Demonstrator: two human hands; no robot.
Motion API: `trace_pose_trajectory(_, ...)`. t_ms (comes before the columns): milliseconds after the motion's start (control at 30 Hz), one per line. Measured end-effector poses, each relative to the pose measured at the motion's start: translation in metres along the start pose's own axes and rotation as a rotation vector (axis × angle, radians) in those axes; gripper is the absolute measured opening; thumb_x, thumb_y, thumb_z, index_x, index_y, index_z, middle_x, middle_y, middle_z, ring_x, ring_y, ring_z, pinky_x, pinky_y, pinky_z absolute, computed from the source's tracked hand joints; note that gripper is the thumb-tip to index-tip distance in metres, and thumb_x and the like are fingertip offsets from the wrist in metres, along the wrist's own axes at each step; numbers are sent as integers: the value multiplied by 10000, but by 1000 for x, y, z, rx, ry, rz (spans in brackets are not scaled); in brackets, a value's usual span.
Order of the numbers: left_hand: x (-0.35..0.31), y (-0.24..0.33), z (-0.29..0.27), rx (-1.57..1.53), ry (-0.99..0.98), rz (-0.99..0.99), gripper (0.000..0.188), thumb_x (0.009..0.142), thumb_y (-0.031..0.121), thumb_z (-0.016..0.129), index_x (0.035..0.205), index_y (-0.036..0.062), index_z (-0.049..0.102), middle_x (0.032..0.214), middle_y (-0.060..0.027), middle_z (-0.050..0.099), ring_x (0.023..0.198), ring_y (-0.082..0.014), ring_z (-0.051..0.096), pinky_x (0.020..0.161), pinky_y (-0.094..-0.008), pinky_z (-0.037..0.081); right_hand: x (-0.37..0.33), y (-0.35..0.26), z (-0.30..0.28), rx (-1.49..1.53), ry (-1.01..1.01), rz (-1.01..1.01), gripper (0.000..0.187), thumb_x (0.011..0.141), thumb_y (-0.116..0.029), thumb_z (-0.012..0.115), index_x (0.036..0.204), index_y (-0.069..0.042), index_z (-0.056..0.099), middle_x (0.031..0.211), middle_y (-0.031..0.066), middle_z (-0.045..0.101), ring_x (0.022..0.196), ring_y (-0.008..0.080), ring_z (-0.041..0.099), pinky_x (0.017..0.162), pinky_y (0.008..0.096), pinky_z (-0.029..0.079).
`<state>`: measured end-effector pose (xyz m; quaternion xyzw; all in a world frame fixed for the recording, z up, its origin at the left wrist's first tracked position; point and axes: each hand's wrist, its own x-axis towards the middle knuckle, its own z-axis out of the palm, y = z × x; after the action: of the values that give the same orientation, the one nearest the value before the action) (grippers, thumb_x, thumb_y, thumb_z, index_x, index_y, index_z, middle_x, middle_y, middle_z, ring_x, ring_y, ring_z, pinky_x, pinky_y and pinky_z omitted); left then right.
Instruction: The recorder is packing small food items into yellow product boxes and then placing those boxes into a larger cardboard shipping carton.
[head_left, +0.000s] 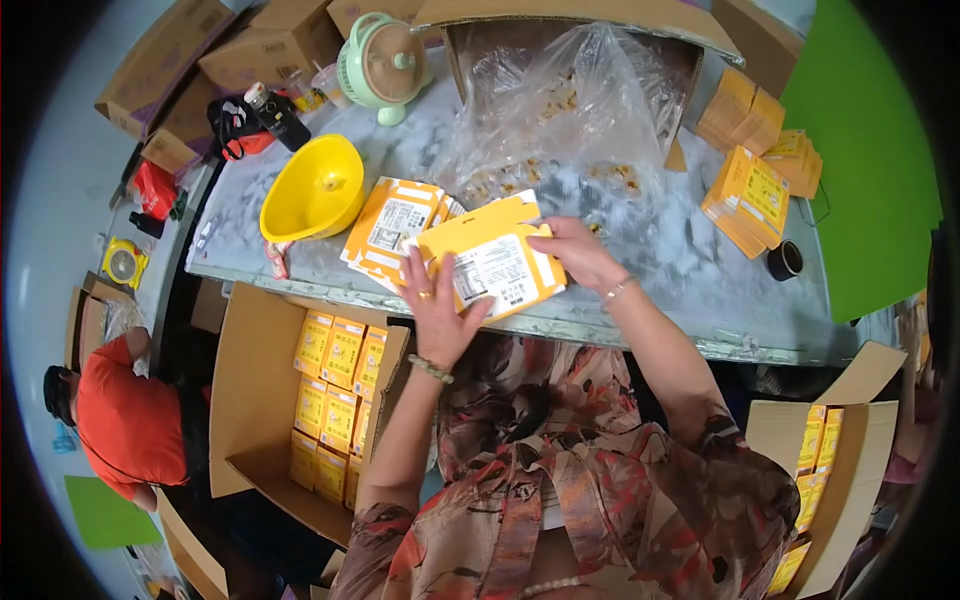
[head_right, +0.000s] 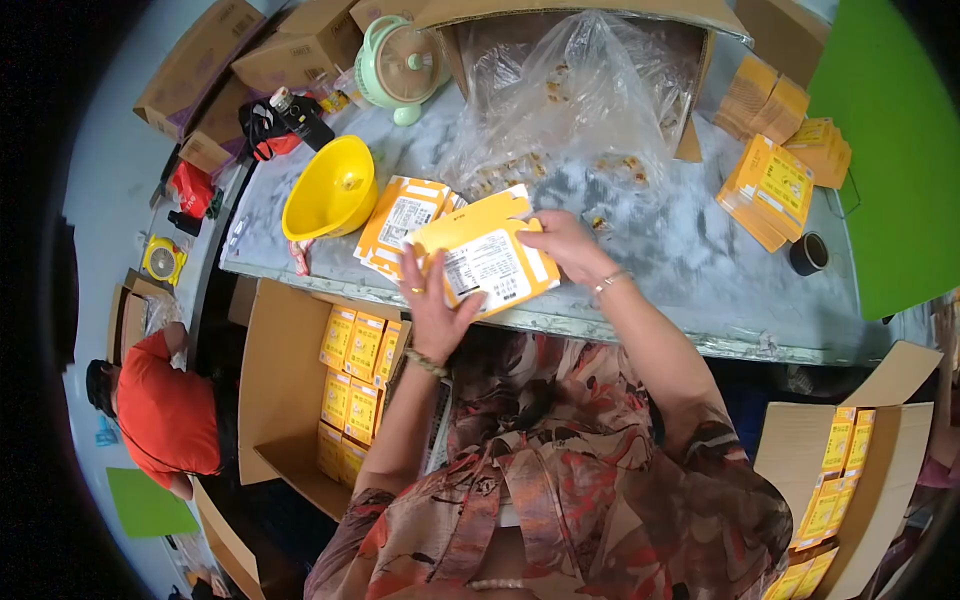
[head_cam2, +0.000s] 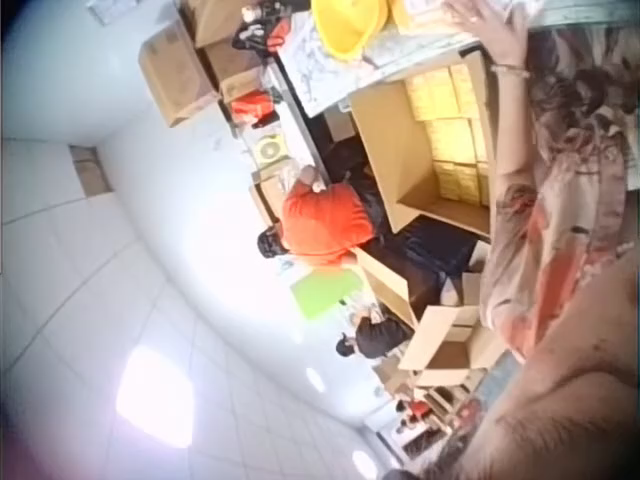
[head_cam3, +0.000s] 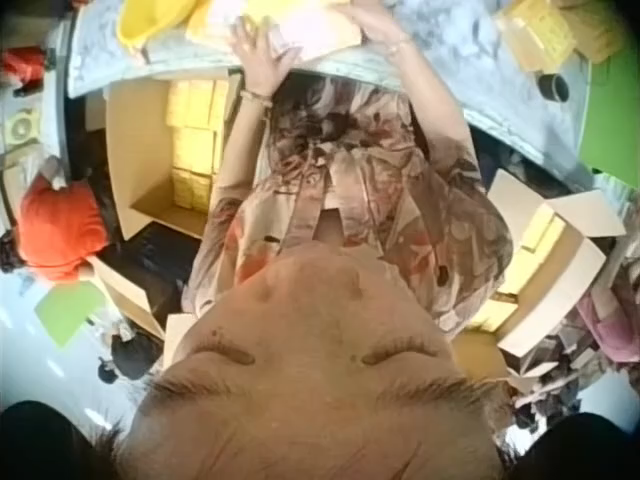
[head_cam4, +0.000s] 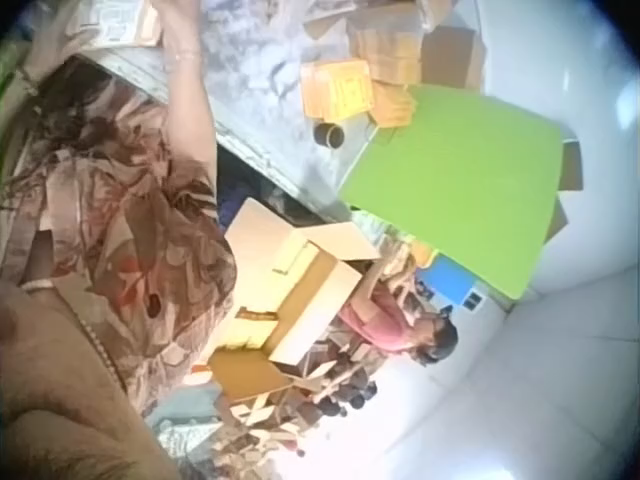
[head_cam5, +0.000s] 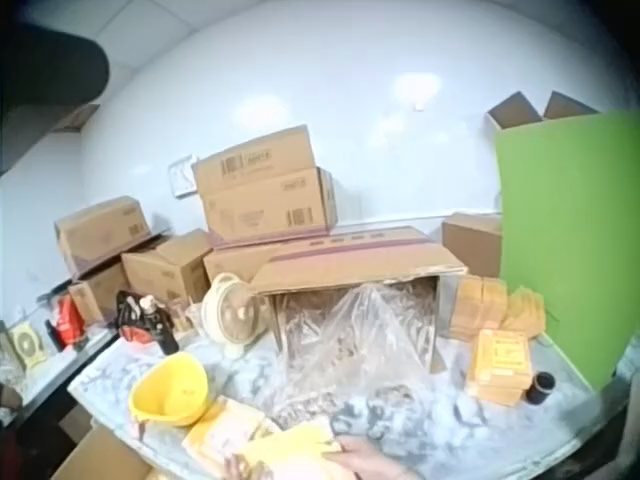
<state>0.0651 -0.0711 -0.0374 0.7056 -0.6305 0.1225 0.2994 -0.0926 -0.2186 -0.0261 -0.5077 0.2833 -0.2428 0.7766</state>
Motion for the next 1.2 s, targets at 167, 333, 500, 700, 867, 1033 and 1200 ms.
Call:
trace_pose_trajectory(167,22,35,-65,0,-352,207,578,618,376,631,1059,43,460,1039,-156,487,976,-304,445,856,-475,285,-84,-1,2,-158,-117,70,239,811,-102,465,1028,-2,474,914,35,546,803,92,524,685,224,433)
trace_pose_trajectory(333,-19,59,-63,-257,-591,208,705,637,494,567,1049,-60,426,930,-198,500,842,-322,492,742,-403,375,-151,25,10,-43,-335,125,241,840,-140,430,1032,0,467,900,8,527,815,48,461,721,205,383)
trace_pose_trajectory(500,-23,72,-68,-398,-903,308,558,686,412,572,992,-44,474,712,-176,541,622,-291,553,564,-353,438,-172,12,12,-356,-391,-61,155,813,-94,469,936,-2,489,853,26,527,755,40,460,659,182,382)
trace_pose_trajectory(700,-18,62,-48,-960,-470,-307,397,750,216,566,1044,-22,445,843,-144,585,738,-170,578,657,-271,453,-134,2,11,-860,589,-723,363,794,-83,470,1128,17,370,1114,129,427,1010,173,411,833,289,343)
trace_pose_trajectory(867,-44,81,-26,-964,-202,-331,545,814,209,480,1221,-13,195,1037,-139,487,901,-142,490,763,-254,394,-134,44,33,-347,255,-340,494,841,-141,382,1275,-57,161,1224,137,337,1111,185,340,898,267,281)
trace_pose_trajectory(1033,-65,65,-14,-1290,-290,-662,333,868,240,371,1052,-33,420,924,-51,509,808,-83,457,728,-212,376,-143,51,26,-545,143,-187,377,832,-148,414,1191,-53,347,1035,127,488,874,163,509,728,246,410)
trace_pose_trajectory(1200,-47,58,-29,-1063,-398,-527,276,866,194,362,917,-40,499,836,-80,533,767,-97,467,678,-205,370,-137,44,23,-591,189,-446,270,817,-132,446,1063,-23,466,977,119,495,828,154,502,695,248,411)
